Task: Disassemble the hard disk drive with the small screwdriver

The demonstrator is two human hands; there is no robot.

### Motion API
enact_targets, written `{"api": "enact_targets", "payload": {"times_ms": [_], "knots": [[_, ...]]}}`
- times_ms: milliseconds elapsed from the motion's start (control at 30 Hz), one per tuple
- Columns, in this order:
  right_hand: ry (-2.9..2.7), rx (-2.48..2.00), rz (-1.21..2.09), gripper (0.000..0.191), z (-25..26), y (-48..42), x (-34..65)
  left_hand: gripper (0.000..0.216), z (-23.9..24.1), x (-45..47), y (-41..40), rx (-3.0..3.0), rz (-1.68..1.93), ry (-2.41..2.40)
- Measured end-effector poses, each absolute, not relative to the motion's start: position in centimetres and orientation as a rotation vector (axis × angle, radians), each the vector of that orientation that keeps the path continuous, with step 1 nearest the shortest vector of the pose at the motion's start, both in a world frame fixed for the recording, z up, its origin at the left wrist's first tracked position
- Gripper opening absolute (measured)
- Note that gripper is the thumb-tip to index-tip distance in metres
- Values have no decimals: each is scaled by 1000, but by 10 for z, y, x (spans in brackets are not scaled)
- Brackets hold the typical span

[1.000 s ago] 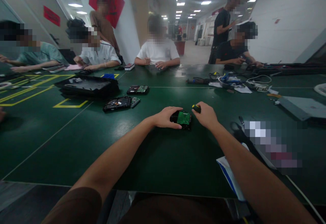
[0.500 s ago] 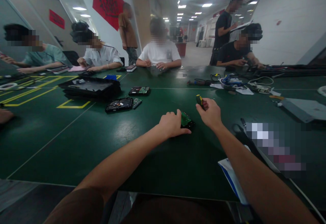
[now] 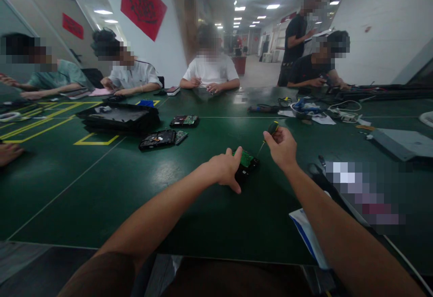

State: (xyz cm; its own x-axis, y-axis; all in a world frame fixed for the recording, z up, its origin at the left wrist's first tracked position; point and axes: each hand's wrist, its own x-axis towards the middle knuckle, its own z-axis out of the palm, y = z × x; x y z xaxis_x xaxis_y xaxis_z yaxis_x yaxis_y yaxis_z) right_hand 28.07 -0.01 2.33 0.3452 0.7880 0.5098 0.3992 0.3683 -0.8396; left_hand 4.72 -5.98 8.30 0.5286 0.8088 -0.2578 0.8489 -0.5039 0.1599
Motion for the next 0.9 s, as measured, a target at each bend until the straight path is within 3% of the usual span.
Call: {"api": "enact_targets", "payload": {"times_ms": [300, 433, 600, 800, 900], "knots": [[-1054, -1010, 707, 50, 34, 2, 278, 134, 69, 56, -51, 2480, 198, 1396], [-1187, -964, 846, 51, 45, -10, 260, 94, 84, 48, -29, 2606, 629, 1266], [-1339, -865, 955, 48, 51, -21, 231, 65, 100, 55, -18, 2601, 907, 1135], [-1449, -897, 961, 43, 41, -11, 238, 48, 96, 52, -1, 2575, 967, 1143], [-1601, -1116, 743, 37, 24, -1, 249, 51, 96, 39, 13, 2433, 1165, 1210]]}}
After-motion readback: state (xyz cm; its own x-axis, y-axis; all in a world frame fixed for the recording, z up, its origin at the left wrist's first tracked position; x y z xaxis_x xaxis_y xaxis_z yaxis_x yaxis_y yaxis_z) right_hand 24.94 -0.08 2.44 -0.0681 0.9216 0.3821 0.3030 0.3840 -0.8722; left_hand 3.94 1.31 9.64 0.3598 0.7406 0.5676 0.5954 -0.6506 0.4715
